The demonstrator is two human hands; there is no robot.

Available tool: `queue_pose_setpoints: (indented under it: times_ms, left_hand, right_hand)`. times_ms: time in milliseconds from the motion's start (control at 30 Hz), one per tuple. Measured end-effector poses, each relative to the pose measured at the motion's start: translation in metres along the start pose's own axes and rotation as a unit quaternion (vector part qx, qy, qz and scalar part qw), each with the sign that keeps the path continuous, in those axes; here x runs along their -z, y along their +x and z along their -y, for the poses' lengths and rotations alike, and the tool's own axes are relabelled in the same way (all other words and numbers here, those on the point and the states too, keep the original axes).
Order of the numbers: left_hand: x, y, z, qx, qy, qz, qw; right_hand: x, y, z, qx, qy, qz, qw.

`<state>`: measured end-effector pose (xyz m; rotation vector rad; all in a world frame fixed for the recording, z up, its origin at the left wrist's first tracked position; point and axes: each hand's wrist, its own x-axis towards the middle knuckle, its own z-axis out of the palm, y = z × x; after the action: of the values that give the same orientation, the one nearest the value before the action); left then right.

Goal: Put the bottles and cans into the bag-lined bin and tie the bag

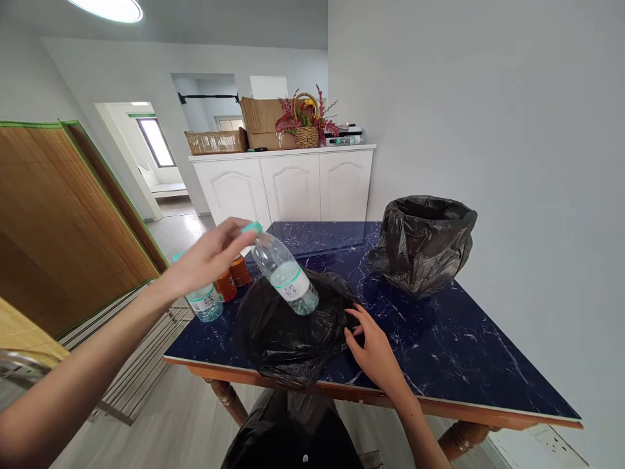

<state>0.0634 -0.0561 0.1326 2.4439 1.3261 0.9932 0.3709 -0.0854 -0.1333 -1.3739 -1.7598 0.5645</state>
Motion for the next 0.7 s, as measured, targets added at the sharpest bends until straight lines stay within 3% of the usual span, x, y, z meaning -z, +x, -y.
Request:
queue_pose_setpoints:
  times_ms: [100, 200, 300, 433, 700]
  left_hand:
    - [0.025, 0.014, -0.001, 0.003, 0.03, -0.099, 0.995]
    - [0.033, 0.038, 0.01, 0.017, 0.142, -0.16, 0.977]
    - [0.022, 0.065, 0.035, 0.068, 0.233, -0.12, 0.963]
    - [-0.004, 0.092, 0.079, 0.17, 0.267, -0.034, 0.948]
    - [-0.031, 0.105, 0.145, 0.289, 0.272, -0.009, 0.918]
  right_hand:
    - [0.0, 0.0, -0.001, -0.02, 0.005, 0.02, 1.0]
    - [0.001, 0.0, 0.0, -0.023, 0.009, 0.026, 0.999]
    - [0.0, -0.001, 0.001, -0.013, 0.008, 0.014, 1.0]
    - [0.0, 0.0, 0.003, 0.012, 0.0, -0.007, 1.0]
    - [0.0, -0.001, 0.003, 0.016, -0.007, -0.006, 1.0]
